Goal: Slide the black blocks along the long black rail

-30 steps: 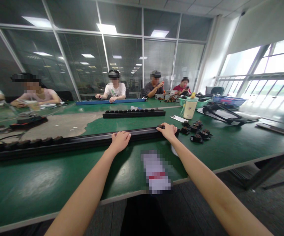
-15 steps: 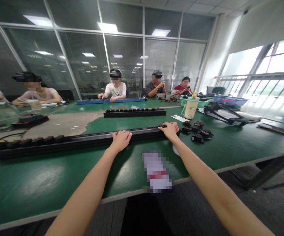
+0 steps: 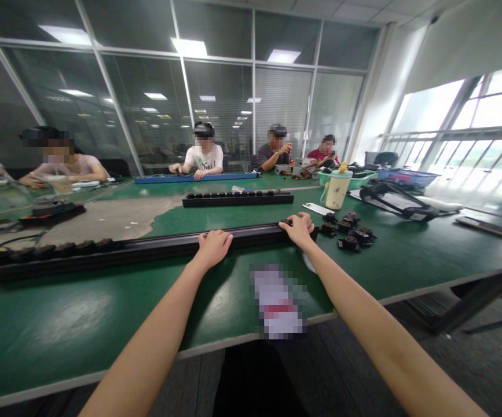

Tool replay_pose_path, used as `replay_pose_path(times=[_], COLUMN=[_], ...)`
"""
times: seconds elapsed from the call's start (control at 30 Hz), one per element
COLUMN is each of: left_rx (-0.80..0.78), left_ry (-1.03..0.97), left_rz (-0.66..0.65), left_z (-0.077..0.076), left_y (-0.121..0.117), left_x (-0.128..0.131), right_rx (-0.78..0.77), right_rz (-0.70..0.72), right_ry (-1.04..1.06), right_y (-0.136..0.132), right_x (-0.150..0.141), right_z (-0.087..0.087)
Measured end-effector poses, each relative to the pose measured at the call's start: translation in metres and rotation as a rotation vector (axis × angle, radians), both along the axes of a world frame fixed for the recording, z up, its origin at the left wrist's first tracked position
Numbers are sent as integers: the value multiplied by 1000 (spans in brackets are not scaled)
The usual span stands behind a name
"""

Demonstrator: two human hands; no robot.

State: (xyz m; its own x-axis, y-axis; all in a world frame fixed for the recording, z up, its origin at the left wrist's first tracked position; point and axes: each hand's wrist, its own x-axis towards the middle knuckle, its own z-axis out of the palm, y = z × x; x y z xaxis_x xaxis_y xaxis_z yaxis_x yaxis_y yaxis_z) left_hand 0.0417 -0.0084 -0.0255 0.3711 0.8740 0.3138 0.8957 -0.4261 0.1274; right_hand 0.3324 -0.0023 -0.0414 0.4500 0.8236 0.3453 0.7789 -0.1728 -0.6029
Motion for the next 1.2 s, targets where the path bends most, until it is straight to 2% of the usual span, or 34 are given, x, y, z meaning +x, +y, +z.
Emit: replay_pose_path(times=[0.4, 1.2], left_rx=[6, -3], left_ry=[8, 12], left_rz=[3, 10], left_z=[-1, -1], left_y=[1, 1], left_x=[0, 0], right_rx=[37, 96], right_rz=[26, -80], right_ry=[65, 118], right_y=[3, 9], right_x=[1, 15], right_z=[-2, -6])
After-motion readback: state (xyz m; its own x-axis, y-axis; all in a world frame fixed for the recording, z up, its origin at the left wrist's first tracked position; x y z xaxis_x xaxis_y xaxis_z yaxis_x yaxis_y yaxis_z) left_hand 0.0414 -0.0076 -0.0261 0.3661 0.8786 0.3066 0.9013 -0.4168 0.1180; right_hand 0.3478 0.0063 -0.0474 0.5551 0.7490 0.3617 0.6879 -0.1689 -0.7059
